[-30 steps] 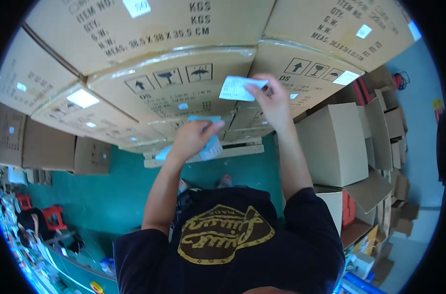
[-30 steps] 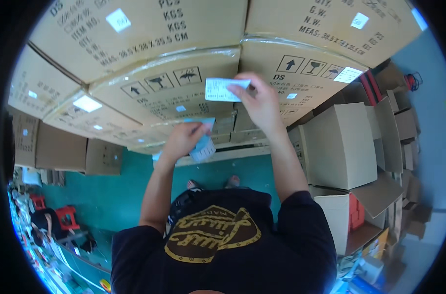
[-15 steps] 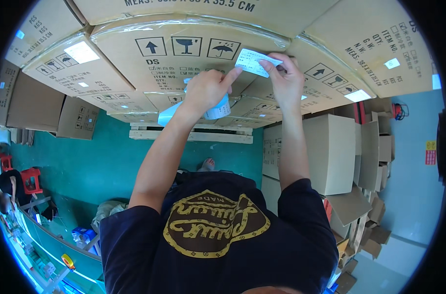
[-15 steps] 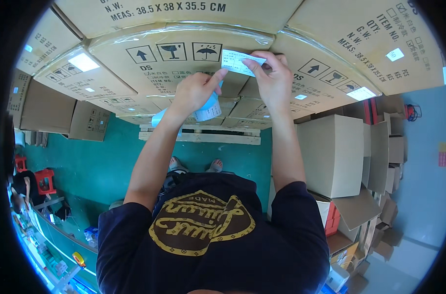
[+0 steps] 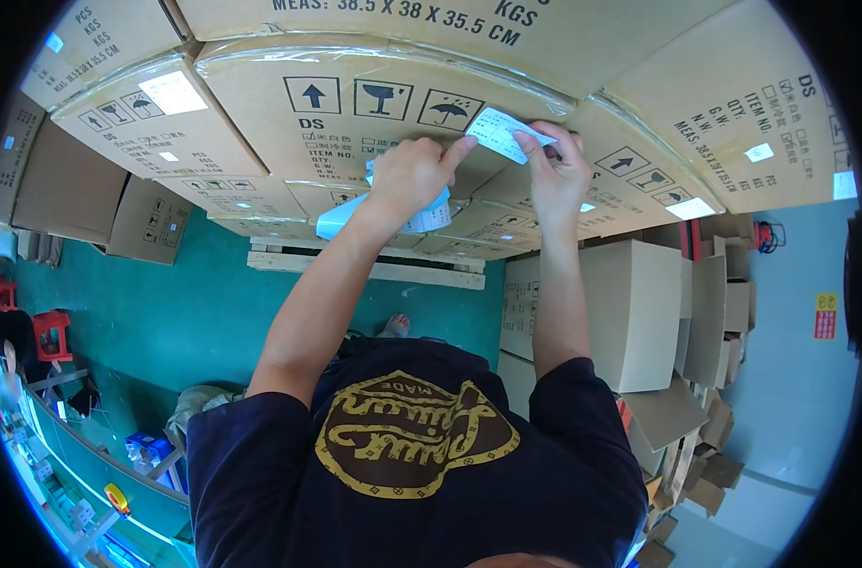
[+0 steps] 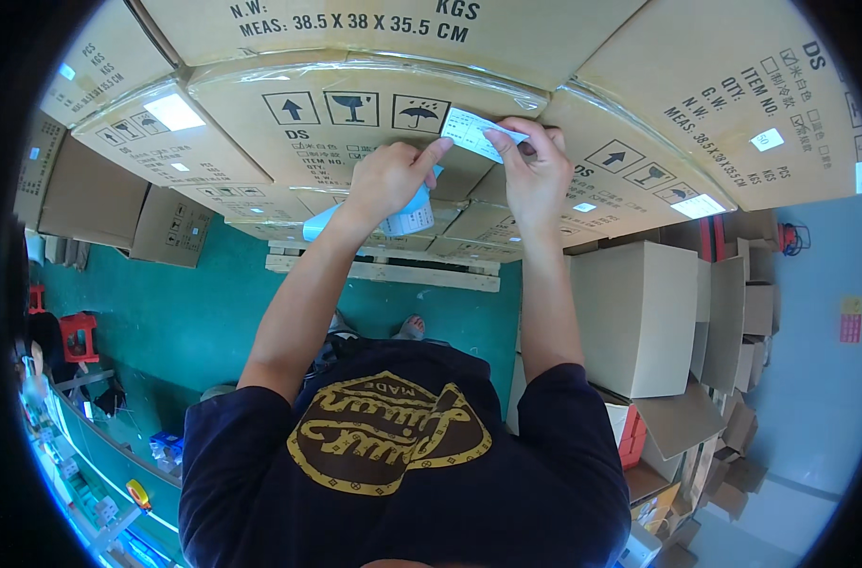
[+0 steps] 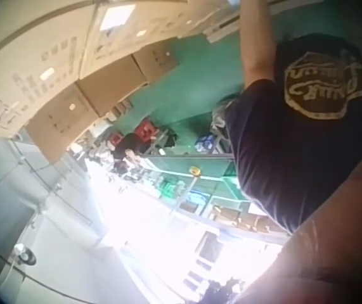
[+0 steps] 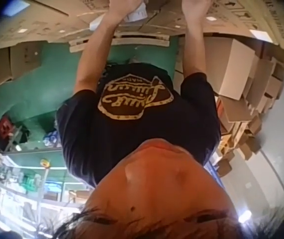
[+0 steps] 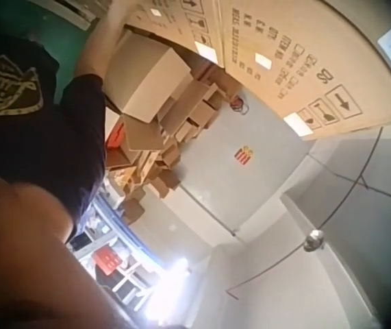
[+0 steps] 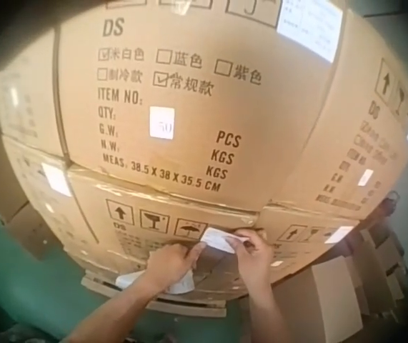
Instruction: The recorder is seen assembling small white boxes with electronic parts, weighing them on a digital scale, and packing them into larger cardboard shipping cartons.
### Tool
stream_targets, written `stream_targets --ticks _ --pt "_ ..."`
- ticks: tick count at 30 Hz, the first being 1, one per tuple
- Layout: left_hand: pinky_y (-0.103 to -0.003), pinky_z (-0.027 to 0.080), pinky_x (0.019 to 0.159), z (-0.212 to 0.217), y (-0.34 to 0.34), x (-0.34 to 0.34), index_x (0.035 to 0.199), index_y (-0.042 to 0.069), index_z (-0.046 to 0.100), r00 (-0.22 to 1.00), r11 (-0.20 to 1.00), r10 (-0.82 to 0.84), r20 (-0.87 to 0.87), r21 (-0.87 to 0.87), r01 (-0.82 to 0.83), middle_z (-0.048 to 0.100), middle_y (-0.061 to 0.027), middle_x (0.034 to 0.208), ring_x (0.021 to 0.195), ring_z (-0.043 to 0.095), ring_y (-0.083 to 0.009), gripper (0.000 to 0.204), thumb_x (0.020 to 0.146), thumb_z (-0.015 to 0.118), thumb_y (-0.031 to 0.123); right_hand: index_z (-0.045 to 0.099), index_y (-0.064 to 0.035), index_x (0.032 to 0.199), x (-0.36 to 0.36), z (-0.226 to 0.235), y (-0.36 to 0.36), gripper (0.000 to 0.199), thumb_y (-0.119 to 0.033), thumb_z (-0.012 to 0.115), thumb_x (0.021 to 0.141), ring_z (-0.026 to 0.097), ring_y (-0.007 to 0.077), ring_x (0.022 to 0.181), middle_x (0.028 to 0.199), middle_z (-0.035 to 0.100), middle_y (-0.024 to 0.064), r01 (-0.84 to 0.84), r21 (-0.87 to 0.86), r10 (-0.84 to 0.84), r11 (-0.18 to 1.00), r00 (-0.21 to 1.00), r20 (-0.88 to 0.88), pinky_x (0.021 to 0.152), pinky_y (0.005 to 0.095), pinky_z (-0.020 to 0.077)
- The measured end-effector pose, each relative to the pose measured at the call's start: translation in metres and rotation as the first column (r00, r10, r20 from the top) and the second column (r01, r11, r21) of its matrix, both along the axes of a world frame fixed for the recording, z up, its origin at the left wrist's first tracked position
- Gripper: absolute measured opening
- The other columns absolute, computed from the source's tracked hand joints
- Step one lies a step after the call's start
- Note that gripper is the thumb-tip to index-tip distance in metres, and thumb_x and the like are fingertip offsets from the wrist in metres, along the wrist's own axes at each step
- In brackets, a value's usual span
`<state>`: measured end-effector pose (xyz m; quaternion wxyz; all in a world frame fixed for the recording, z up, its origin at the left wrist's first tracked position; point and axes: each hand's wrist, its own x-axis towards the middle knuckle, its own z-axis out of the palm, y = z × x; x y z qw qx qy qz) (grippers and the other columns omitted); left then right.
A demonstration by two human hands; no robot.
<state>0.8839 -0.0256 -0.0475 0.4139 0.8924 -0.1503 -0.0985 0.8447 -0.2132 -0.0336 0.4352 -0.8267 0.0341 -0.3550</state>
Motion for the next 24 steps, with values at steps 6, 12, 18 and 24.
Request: stream_targets --ticks 6,12,18,24 --pt "-0.04 0.051 0.076 0.003 -0.003 0.001 0.062 0.011 0.072 1.0 1.0 -0.002 -0.014 -0.007 0.002 0.068 -0.0083 0.066 0.074 0.067 -0.0302 0.071 0.093 0.04 0.066 0.075 -0.0101 0.097 0.0 0.0 0.003 0.023 -0.02 0.083 0.077 0.054 0.0102 0.067 0.077 0.055 0.0023 0.006 0.023 -0.006 1.0 1.0 0.027 0.064 0.024 0.0471" --pt "-0.04 0.051 0.076 0.004 -0.004 0.003 0.062 0.011 0.072 1.0 1.0 0.008 -0.014 -0.006 -0.008 0.068 -0.0072 0.066 0.073 0.067 -0.0296 0.07 0.094 0.04 0.065 0.075 -0.01 0.096 0.0 0.0 0.007 0.022 -0.02 0.082 0.077 0.053 0.0099 0.067 0.075 0.055 0.002 0.02 0.045 -0.022 0.999 0.999 0.039 0.064 0.0236 0.0459" --pt "-0.039 0.051 0.075 0.004 -0.003 0.004 0.062 0.012 0.072 1.0 1.0 0.009 -0.024 -0.012 -0.009 0.068 -0.0066 0.066 0.074 0.067 -0.029 0.069 0.094 0.04 0.065 0.075 -0.0103 0.096 -0.001 0.001 0.012 0.022 -0.021 0.082 0.078 0.05 0.0097 0.065 0.074 0.054 0.0016 0.074 0.02 -0.075 0.997 0.996 0.047 0.062 0.0237 0.0444" --pt "-0.039 0.051 0.078 0.019 -0.002 0.001 0.063 0.012 0.073 1.0 1.0 0.017 -0.015 -0.019 -0.018 0.068 -0.0071 0.066 0.075 0.068 -0.0296 0.071 0.093 0.038 0.066 0.074 -0.0096 0.095 -0.003 0.004 0.02 0.023 -0.023 0.083 0.078 0.048 0.0096 0.064 0.073 0.054 0.0016 0.146 -0.029 -0.144 0.989 0.988 0.057 0.06 0.0239 0.0425"
